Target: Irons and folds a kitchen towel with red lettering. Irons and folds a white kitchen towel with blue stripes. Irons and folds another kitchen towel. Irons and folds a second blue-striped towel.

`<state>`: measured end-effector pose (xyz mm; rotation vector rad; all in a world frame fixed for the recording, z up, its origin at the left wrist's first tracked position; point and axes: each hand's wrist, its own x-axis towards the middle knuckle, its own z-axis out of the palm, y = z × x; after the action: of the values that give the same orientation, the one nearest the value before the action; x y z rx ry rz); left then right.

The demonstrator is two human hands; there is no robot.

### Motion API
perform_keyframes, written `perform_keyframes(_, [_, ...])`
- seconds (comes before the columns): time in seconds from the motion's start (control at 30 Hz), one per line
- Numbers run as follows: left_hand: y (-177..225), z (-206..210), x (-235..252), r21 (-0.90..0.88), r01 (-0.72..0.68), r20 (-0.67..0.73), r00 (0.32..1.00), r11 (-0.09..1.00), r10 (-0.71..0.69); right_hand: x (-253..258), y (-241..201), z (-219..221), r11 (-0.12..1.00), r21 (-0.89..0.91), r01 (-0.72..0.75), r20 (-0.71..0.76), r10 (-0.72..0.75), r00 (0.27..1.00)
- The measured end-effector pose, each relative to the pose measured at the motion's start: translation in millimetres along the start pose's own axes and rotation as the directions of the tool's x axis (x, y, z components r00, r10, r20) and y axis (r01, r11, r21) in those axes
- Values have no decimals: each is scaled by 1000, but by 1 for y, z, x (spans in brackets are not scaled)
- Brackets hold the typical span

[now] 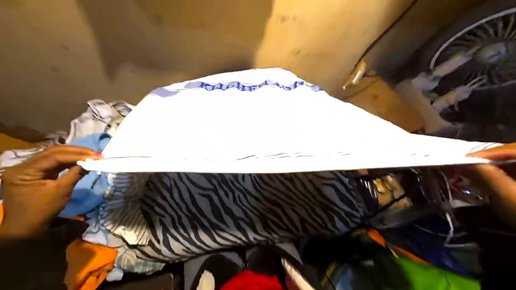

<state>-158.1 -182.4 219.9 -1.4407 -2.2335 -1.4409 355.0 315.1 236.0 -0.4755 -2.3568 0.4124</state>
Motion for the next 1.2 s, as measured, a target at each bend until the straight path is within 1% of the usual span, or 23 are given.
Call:
perform_keyframes(0.07, [-24, 14, -37, 42, 47, 50, 998, 998, -49, -32, 4, 16, 997, -76, -21, 99, 29, 995])
perform_keyframes(0.13, [-42, 29, -70, 119, 81, 98, 991, 990, -93, -58, 0, 37, 987, -154, -42, 151, 66, 986])
perform_keyframes(0.2, [-45, 47, -96, 205, 148, 150, 972, 967, -180, -85, -1, 56, 980, -184, -80, 252, 126, 959])
perform_keyframes(0.27, [-49, 60, -119, 296, 191, 260, 927, 936, -271, -112, 3, 68, 970, -201, -136, 387, 206, 899])
perform_keyframes(0.37, [-48, 63, -146, 347, 185, 443, 832, 919, -335, -141, -3, 71, 944, -236, -229, 572, 326, 753])
perform_keyframes(0.4, [-48, 62, -154, 348, 182, 476, 811, 920, -341, -147, -4, 67, 942, -223, -251, 613, 335, 716])
perform_keyframes(0.43, [-47, 59, -160, 341, 190, 490, 800, 921, -346, -151, -3, 62, 945, -199, -258, 642, 325, 694])
perform_keyframes(0.47, [-45, 55, -163, 329, 203, 490, 799, 922, -350, -151, -1, 58, 950, -177, -256, 656, 308, 689])
perform_keyframes(0.5, [-44, 52, -162, 317, 224, 475, 804, 922, -358, -148, 0, 54, 954, -160, -253, 651, 295, 700])
perform_keyframes(0.53, [-42, 50, -156, 310, 254, 453, 808, 916, -377, -141, 3, 51, 960, -149, -238, 627, 278, 728])
perform_keyframes(0.6, [-35, 54, -131, 319, 320, 392, 813, 892, -431, -122, 16, 56, 971, -158, -177, 539, 235, 809])
perform_keyframes(0.67, [-32, 72, -98, 326, 418, 308, 801, 848, -513, -96, 29, 72, 970, -202, -136, 438, 214, 873])
perform_keyframes(0.7, [-33, 83, -82, 319, 466, 268, 791, 825, -550, -84, 34, 82, 964, -230, -131, 396, 216, 893])
perform_keyframes(0.8, [-53, 116, -47, 281, 533, 194, 783, 798, -591, -58, 43, 115, 937, -317, -147, 317, 251, 914])
perform_keyframes(0.87, [-70, 130, -36, 299, 556, 202, 757, 775, -621, -51, 48, 132, 919, -364, -149, 290, 264, 920])
perform_keyframes(1.0, [-90, 144, -33, 305, 626, 214, 690, 718, -692, -52, 47, 149, 886, -420, -196, 257, 324, 911])
perform_keyframes(1.07, [-88, 141, -41, 278, 653, 198, 678, 704, -708, -61, 42, 142, 877, -416, -241, 199, 347, 917])
perform_keyframes(1.1, [-85, 135, -48, 273, 657, 209, 672, 702, -710, -69, 37, 135, 871, -398, -288, 164, 376, 912])
perform_keyframes(1.13, [-82, 130, -55, 276, 657, 225, 665, 701, -712, -78, 30, 127, 848, -374, -375, 129, 448, 885])
perform_keyframes(1.17, [-77, 125, -64, 287, 659, 248, 650, 695, -718, -87, 23, 121, 798, -343, -495, 96, 554, 827])
perform_keyframes(1.2, [-72, 122, -72, 302, 673, 267, 620, 675, -738, -95, 17, 117, 725, -306, -617, 78, 665, 743])
